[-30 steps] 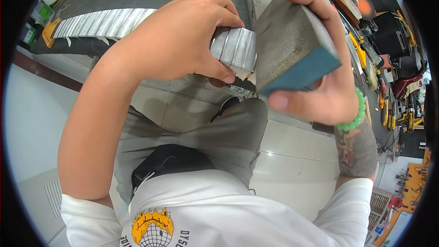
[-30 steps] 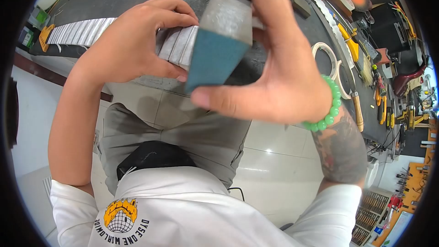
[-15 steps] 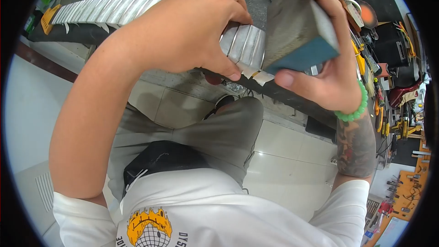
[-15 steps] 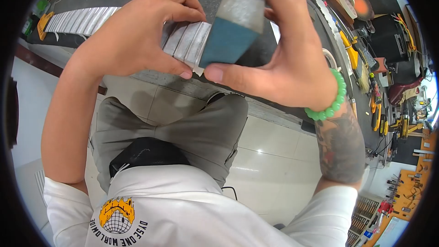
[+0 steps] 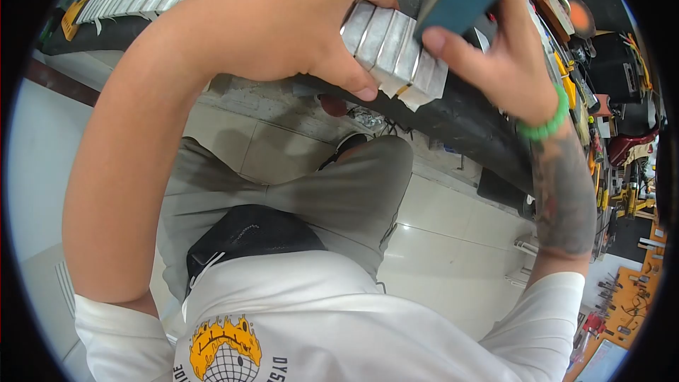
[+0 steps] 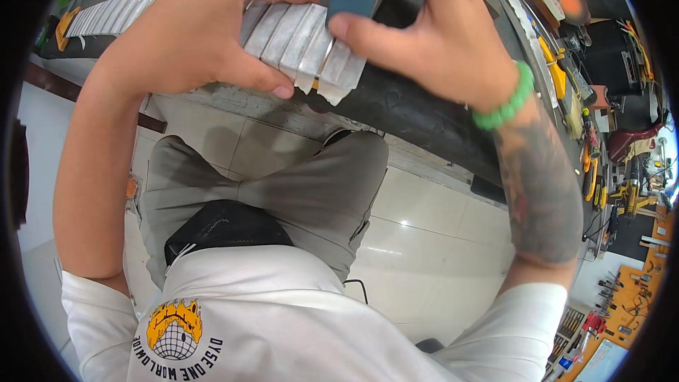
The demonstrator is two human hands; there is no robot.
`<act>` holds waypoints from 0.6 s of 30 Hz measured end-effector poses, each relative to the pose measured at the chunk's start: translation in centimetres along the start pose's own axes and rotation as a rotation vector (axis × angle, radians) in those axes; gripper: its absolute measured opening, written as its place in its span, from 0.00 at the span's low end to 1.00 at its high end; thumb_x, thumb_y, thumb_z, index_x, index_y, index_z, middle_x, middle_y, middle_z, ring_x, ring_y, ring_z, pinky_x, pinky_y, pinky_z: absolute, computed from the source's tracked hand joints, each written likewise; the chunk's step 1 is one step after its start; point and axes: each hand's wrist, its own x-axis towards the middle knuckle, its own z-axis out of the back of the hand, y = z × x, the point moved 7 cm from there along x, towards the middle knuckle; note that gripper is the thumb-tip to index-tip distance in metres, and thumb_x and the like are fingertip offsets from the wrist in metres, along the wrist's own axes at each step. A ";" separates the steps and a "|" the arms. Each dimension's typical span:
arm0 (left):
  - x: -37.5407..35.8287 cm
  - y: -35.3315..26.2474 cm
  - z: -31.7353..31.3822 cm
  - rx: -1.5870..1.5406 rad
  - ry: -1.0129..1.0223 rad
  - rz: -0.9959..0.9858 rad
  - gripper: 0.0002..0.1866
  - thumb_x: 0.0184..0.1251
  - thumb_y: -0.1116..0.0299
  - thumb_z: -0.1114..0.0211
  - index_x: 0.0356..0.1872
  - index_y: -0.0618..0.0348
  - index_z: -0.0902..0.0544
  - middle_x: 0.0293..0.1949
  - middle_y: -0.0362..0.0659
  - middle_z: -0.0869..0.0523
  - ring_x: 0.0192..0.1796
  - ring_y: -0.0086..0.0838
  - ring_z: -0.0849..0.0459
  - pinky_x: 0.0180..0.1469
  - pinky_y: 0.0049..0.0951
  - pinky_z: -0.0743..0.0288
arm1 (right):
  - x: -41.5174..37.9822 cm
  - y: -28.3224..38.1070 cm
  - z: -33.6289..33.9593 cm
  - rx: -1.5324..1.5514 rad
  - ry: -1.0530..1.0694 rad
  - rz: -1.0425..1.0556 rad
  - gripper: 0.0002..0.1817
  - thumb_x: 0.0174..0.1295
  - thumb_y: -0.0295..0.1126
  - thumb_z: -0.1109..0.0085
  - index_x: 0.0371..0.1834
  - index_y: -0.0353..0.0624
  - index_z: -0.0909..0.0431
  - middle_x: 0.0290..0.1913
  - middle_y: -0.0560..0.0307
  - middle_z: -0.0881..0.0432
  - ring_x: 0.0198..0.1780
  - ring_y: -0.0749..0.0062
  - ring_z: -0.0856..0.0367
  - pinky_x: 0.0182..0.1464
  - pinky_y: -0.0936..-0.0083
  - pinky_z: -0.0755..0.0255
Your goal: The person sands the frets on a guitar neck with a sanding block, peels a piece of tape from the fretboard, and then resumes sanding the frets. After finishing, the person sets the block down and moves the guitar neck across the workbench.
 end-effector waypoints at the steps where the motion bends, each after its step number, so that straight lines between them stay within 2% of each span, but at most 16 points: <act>1: -0.1 -0.2 -0.2 -0.002 0.004 -0.004 0.40 0.53 0.47 0.18 0.58 0.74 0.16 0.59 0.57 0.16 0.63 0.50 0.19 0.67 0.41 0.24 | 0.4 0.0 0.2 0.036 0.039 0.016 0.52 0.54 0.43 0.16 0.77 0.40 0.39 0.70 0.45 0.33 0.71 0.53 0.31 0.73 0.58 0.36; 2: -0.2 -0.2 -0.2 0.021 -0.026 -0.012 0.40 0.53 0.47 0.18 0.57 0.73 0.15 0.59 0.57 0.16 0.63 0.50 0.18 0.66 0.41 0.24 | -0.1 0.2 0.6 0.034 0.039 0.014 0.52 0.54 0.43 0.16 0.77 0.40 0.39 0.70 0.45 0.33 0.71 0.53 0.31 0.73 0.58 0.36; 4: -0.3 -0.8 0.3 0.039 -0.058 -0.010 0.39 0.53 0.47 0.18 0.57 0.72 0.15 0.59 0.57 0.16 0.63 0.50 0.18 0.66 0.41 0.24 | -2.2 3.7 0.1 -0.609 0.054 0.486 0.49 0.55 0.43 0.17 0.75 0.41 0.37 0.71 0.44 0.34 0.71 0.50 0.31 0.73 0.54 0.36; 5: -0.3 -0.9 0.6 -0.013 -0.038 0.041 0.39 0.52 0.47 0.17 0.57 0.72 0.15 0.59 0.57 0.16 0.62 0.50 0.18 0.65 0.41 0.23 | -1.9 3.5 0.0 -0.605 0.055 0.492 0.49 0.55 0.43 0.17 0.75 0.41 0.37 0.71 0.44 0.34 0.71 0.50 0.31 0.73 0.54 0.36; 6: -0.2 -1.1 0.6 -0.070 -0.008 0.087 0.39 0.51 0.48 0.17 0.56 0.72 0.14 0.58 0.57 0.16 0.62 0.50 0.18 0.65 0.40 0.23 | -2.1 3.5 -0.5 -0.745 0.047 0.599 0.48 0.56 0.43 0.18 0.75 0.41 0.37 0.71 0.43 0.34 0.71 0.49 0.31 0.73 0.54 0.37; 8: 0.0 -0.1 0.0 -0.062 -0.007 0.050 0.39 0.51 0.48 0.16 0.56 0.72 0.14 0.58 0.56 0.16 0.62 0.50 0.18 0.65 0.40 0.23 | -2.6 3.3 -1.6 -1.036 0.024 0.804 0.47 0.57 0.43 0.20 0.75 0.41 0.38 0.72 0.43 0.35 0.71 0.47 0.31 0.73 0.53 0.37; 9: 0.0 0.4 -0.3 -0.050 -0.015 0.016 0.39 0.50 0.48 0.16 0.56 0.71 0.14 0.58 0.56 0.16 0.61 0.50 0.18 0.65 0.40 0.23 | -2.3 2.9 -1.8 -1.038 0.018 0.798 0.47 0.57 0.43 0.20 0.75 0.41 0.38 0.72 0.43 0.35 0.71 0.47 0.31 0.73 0.53 0.37; 11: -0.3 0.9 -0.8 -0.025 -0.067 -0.053 0.40 0.50 0.48 0.16 0.56 0.71 0.14 0.58 0.55 0.16 0.61 0.49 0.18 0.64 0.40 0.23 | 0.2 -1.2 0.0 0.028 0.023 0.161 0.49 0.55 0.43 0.18 0.76 0.41 0.38 0.71 0.44 0.34 0.71 0.47 0.31 0.73 0.53 0.37; 12: -0.5 0.7 -0.5 -0.001 -0.126 -0.118 0.40 0.49 0.48 0.16 0.56 0.71 0.14 0.58 0.55 0.16 0.61 0.49 0.17 0.64 0.39 0.23 | 0.2 -2.1 -0.3 0.039 0.003 0.206 0.51 0.53 0.45 0.17 0.77 0.42 0.38 0.71 0.44 0.34 0.71 0.47 0.31 0.72 0.52 0.37; 13: -0.3 0.1 -0.1 0.000 -0.125 -0.120 0.40 0.49 0.48 0.16 0.56 0.71 0.14 0.58 0.55 0.16 0.61 0.49 0.17 0.64 0.39 0.23 | 0.0 0.0 0.2 0.039 0.002 0.205 0.51 0.53 0.45 0.17 0.77 0.42 0.38 0.71 0.44 0.34 0.71 0.47 0.31 0.72 0.52 0.37; 15: -0.1 0.0 0.0 0.041 -0.031 0.040 0.39 0.50 0.48 0.16 0.56 0.71 0.14 0.58 0.55 0.16 0.61 0.49 0.17 0.63 0.40 0.23 | -2.0 6.7 0.0 -0.398 0.163 0.472 0.52 0.51 0.45 0.17 0.77 0.42 0.38 0.71 0.45 0.34 0.71 0.47 0.32 0.72 0.52 0.38; 16: -0.2 0.5 -0.2 0.040 -0.034 0.045 0.39 0.50 0.48 0.16 0.56 0.71 0.14 0.58 0.55 0.16 0.61 0.49 0.17 0.63 0.40 0.23 | -2.9 6.2 -1.0 -0.094 0.112 0.440 0.52 0.50 0.45 0.18 0.76 0.41 0.38 0.69 0.45 0.34 0.70 0.48 0.33 0.72 0.51 0.38; 17: -0.1 1.2 -0.6 -0.031 -0.054 0.028 0.39 0.49 0.48 0.16 0.56 0.71 0.14 0.58 0.55 0.16 0.61 0.48 0.17 0.63 0.40 0.22 | -2.7 6.3 -0.7 -0.091 0.114 0.439 0.52 0.50 0.45 0.18 0.76 0.41 0.38 0.69 0.45 0.34 0.70 0.48 0.33 0.72 0.51 0.38; 18: -0.1 1.4 -0.7 -0.099 -0.070 0.009 0.39 0.49 0.48 0.15 0.56 0.71 0.14 0.57 0.55 0.16 0.61 0.48 0.17 0.63 0.40 0.22 | -2.0 5.7 -0.5 -0.251 0.159 0.343 0.51 0.50 0.44 0.18 0.76 0.41 0.38 0.69 0.45 0.34 0.70 0.49 0.33 0.72 0.52 0.38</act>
